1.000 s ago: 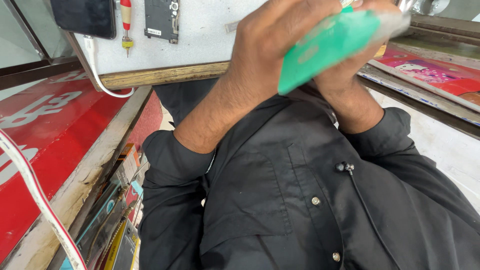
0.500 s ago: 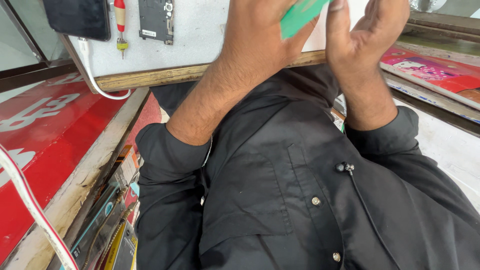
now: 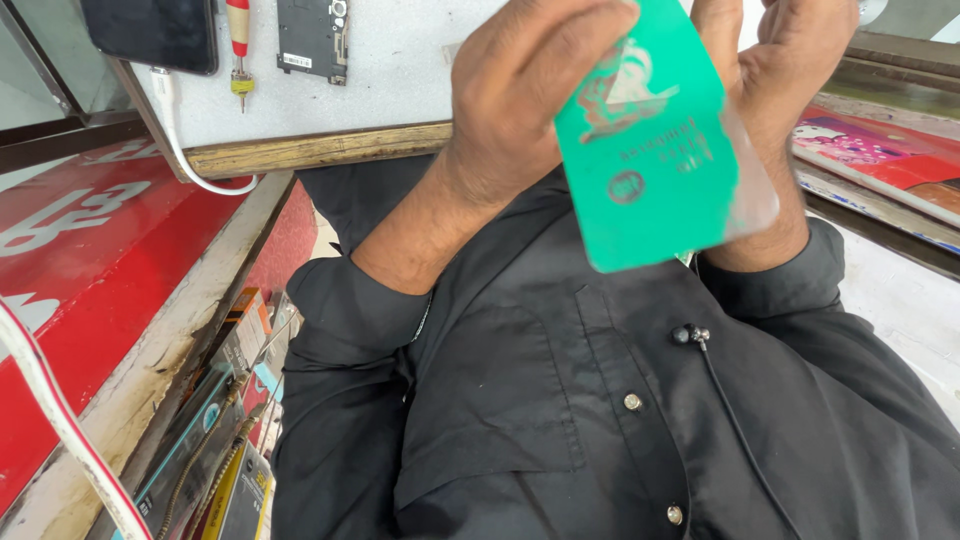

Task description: The person uses a red-handled screwdriver to remove screws from a smartphone battery and then removes the battery from the phone. The person then picks up a green plastic card and wipes the phone's screen and edges with it.

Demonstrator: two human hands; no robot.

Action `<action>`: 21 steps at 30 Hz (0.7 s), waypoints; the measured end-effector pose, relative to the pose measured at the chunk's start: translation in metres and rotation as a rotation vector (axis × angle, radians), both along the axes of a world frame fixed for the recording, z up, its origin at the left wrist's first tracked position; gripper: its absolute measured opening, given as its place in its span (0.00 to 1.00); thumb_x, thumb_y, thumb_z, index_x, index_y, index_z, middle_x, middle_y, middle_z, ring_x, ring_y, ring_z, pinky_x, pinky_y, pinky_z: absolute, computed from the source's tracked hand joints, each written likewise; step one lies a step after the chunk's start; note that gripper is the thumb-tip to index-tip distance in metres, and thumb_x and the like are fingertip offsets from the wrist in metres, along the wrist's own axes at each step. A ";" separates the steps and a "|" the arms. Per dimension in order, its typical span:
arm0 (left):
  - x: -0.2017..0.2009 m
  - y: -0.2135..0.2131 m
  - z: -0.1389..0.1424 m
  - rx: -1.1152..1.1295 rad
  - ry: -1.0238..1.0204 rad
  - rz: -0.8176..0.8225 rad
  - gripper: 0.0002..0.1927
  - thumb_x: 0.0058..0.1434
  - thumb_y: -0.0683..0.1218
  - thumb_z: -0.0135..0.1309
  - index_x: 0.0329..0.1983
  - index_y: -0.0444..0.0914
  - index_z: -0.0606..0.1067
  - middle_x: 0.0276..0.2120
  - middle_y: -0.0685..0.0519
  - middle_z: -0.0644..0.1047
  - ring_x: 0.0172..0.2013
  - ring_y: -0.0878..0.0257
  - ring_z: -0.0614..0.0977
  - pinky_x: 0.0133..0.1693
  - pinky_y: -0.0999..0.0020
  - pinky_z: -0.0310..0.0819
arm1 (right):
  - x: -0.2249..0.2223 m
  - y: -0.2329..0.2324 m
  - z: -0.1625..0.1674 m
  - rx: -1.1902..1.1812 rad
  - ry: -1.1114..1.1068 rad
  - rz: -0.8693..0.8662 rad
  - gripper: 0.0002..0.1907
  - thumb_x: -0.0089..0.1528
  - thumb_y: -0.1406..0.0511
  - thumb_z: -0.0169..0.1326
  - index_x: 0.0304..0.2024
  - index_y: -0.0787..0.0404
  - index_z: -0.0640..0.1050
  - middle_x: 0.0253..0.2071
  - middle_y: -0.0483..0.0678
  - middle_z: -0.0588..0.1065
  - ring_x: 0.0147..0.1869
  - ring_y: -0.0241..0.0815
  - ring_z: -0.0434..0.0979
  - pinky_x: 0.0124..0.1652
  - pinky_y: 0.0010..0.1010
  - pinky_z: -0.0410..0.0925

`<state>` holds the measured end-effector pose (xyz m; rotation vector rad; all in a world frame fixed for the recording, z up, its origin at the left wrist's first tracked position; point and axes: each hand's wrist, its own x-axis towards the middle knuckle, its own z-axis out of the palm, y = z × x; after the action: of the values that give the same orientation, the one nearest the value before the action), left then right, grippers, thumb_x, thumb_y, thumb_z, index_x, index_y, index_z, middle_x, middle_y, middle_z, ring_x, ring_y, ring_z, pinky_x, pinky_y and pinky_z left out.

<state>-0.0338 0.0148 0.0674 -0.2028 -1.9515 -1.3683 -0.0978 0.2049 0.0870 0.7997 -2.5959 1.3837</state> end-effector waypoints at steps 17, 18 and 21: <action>-0.010 0.008 -0.010 -0.139 0.072 -0.070 0.15 0.59 0.41 0.65 0.44 0.37 0.71 0.43 0.52 0.74 0.41 0.57 0.80 0.37 0.62 0.77 | 0.005 0.003 0.001 -0.091 -0.119 -0.033 0.03 0.78 0.74 0.53 0.49 0.68 0.72 0.40 0.50 0.71 0.42 0.37 0.70 0.42 0.30 0.65; -0.011 0.009 -0.011 -0.144 0.075 -0.068 0.15 0.59 0.40 0.65 0.44 0.37 0.71 0.43 0.52 0.74 0.40 0.57 0.80 0.37 0.62 0.77 | 0.005 0.003 0.001 -0.088 -0.119 -0.031 0.03 0.77 0.74 0.53 0.49 0.68 0.72 0.40 0.50 0.71 0.41 0.37 0.70 0.42 0.30 0.65; -0.012 0.010 -0.012 -0.158 0.079 -0.055 0.15 0.59 0.40 0.65 0.44 0.38 0.71 0.43 0.52 0.74 0.41 0.57 0.80 0.37 0.63 0.77 | 0.005 0.004 0.001 -0.083 -0.117 -0.035 0.03 0.77 0.75 0.53 0.49 0.68 0.72 0.40 0.50 0.71 0.41 0.38 0.70 0.42 0.31 0.65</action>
<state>-0.0461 0.0243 0.0552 -0.3815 -2.0014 -1.2220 -0.0929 0.2088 0.0880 0.6789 -2.6037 1.5613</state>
